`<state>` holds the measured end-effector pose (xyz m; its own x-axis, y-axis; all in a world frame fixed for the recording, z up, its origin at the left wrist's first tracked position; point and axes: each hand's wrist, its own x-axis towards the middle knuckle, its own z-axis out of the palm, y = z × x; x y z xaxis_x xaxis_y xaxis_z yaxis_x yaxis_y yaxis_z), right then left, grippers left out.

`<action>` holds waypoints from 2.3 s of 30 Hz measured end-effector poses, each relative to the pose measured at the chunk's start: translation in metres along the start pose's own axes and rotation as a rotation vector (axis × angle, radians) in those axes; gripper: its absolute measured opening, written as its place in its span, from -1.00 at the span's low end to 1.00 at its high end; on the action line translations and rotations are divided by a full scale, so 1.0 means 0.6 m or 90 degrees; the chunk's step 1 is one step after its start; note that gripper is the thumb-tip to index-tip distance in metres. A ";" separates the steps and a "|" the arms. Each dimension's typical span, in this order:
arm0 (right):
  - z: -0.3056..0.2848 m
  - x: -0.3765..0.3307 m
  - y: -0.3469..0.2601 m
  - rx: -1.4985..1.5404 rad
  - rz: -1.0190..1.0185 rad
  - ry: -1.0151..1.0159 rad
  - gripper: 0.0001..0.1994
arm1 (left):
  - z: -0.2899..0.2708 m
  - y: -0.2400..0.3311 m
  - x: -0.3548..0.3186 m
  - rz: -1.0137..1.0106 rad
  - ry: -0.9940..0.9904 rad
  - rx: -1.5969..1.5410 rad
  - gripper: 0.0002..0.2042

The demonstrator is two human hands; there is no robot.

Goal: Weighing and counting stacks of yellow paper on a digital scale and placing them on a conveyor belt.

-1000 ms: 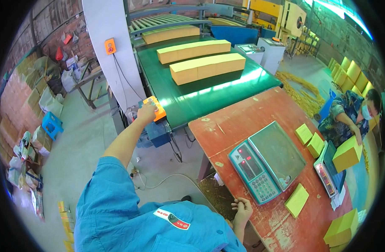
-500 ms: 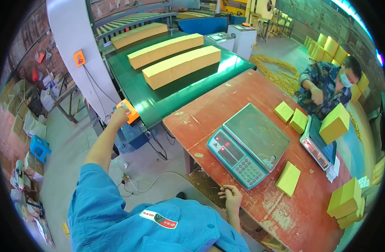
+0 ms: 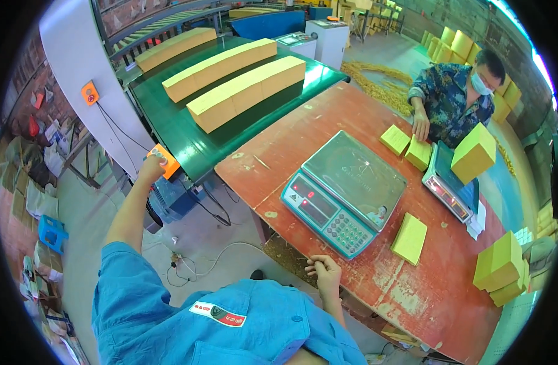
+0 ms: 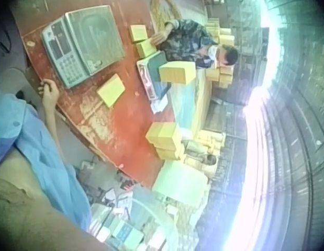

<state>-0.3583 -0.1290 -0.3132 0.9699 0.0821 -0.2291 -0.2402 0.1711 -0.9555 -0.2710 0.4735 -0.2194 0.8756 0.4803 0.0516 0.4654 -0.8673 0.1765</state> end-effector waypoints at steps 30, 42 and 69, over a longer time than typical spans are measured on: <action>0.006 0.005 0.001 -0.009 0.016 0.015 -0.82 | -0.003 -0.027 0.006 0.088 0.026 -0.018 -0.60; 0.094 0.021 -0.015 0.004 0.074 0.010 -0.82 | -0.009 -0.028 -0.012 0.129 0.023 -0.002 -0.58; 0.386 0.159 0.109 0.253 0.303 -0.081 -0.70 | 0.094 0.382 0.242 0.310 0.055 -0.249 -0.54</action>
<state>-0.2909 0.1173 -0.3547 0.7470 0.3502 -0.5651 -0.6639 0.4363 -0.6073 -0.0302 0.3372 -0.2272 0.9539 0.0657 0.2928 -0.0799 -0.8849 0.4589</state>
